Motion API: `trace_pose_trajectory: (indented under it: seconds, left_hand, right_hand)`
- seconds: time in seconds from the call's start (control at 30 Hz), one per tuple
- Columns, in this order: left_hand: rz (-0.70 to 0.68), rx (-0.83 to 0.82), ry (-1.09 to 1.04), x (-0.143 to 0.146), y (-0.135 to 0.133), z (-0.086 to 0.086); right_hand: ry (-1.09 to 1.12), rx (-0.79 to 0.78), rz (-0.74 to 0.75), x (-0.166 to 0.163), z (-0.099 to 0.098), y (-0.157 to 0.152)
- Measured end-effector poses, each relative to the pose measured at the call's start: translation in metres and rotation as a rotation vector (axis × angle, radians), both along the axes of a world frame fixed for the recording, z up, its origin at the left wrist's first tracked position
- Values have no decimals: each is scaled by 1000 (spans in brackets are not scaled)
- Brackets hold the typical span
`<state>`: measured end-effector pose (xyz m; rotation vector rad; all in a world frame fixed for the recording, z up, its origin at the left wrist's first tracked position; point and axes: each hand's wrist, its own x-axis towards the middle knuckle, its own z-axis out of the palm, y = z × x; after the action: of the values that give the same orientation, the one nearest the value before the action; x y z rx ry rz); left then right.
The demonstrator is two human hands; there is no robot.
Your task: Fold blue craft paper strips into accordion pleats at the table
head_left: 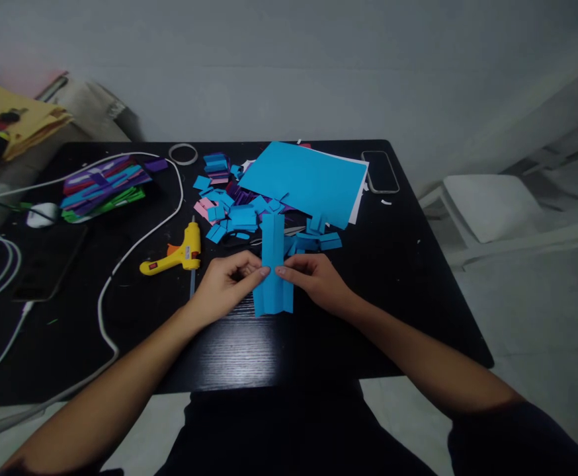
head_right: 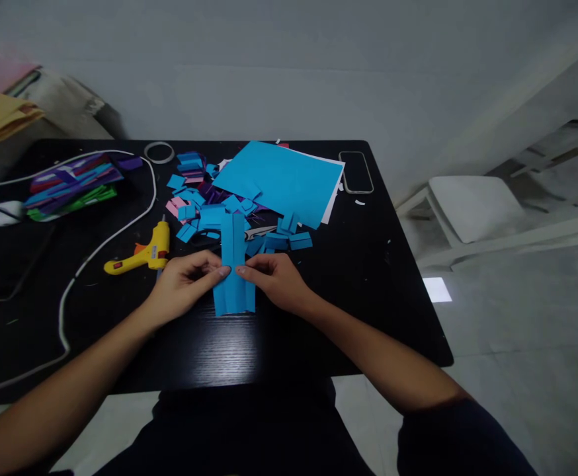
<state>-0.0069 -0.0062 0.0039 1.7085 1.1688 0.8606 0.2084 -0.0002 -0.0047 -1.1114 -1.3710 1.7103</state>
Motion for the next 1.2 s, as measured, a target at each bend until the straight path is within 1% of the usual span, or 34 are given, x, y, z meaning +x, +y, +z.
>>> trace_pose_trajectory:
  seconds: [0.37,0.5,0.6,0.77,1.1,1.2]
  left_hand:
    - [-28,-125,-92,-1,2,-2]
    - [-36,-157,-81,-1,3,-3]
    - [-76,-199,-76,-2,4,-2]
    - [-148,-236,-30,-4,7,2]
    - [-179,-293,-30,-8,10,-1]
    - [-197,-315,-48,-8,10,0]
  right_hand:
    - [-84,64,40,0,-4,2]
    - [-112,84,63,1,-5,3]
    - [-132,106,77,1,-4,2]
    - [-159,131,42,0,-4,2]
    - [-169,154,61,0,-6,2]
    - [-165,128,75,0,-6,2]
